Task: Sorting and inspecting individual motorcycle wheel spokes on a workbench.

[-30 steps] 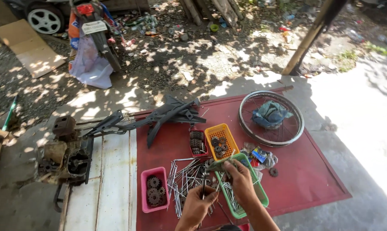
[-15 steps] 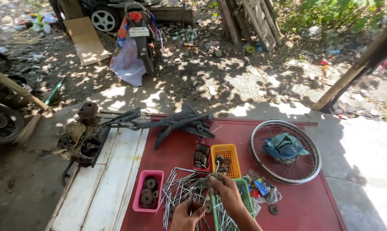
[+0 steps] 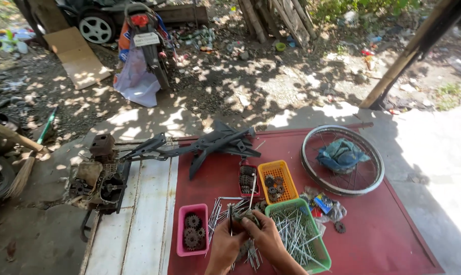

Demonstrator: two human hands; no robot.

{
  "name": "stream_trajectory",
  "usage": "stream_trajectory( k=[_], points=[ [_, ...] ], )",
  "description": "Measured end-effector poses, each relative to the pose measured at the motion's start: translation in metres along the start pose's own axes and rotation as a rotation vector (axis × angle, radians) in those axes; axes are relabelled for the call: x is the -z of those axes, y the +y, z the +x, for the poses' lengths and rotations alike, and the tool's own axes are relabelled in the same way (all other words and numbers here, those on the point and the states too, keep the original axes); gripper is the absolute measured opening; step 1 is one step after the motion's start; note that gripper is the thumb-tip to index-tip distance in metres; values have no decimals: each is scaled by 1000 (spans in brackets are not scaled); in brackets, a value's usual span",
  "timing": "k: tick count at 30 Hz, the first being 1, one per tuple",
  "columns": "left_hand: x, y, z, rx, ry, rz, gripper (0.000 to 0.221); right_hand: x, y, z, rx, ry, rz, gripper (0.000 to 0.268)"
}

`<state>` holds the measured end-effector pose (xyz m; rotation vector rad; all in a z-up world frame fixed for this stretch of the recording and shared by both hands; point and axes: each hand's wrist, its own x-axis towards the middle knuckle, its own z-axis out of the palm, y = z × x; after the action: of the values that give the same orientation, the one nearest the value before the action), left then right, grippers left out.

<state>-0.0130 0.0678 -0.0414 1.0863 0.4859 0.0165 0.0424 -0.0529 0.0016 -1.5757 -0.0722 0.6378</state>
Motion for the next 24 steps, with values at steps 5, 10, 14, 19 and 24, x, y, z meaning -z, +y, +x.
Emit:
stream_trajectory(
  k=[5,10,14,19,24],
  points=[
    [14,6,8,76,-148,213,22,-4,31,5,54,156,-33,21],
    [16,-1,16,122,-349,388,25,10,44,2,82,349,112,24],
    [17,-13,0,175,-469,491,9,23,49,-18,7,497,153,26],
    [18,-24,11,197,-434,302,2,47,52,2,227,491,336,24],
    [13,-22,17,192,-221,44,13,32,33,15,143,390,116,25]
  ],
)
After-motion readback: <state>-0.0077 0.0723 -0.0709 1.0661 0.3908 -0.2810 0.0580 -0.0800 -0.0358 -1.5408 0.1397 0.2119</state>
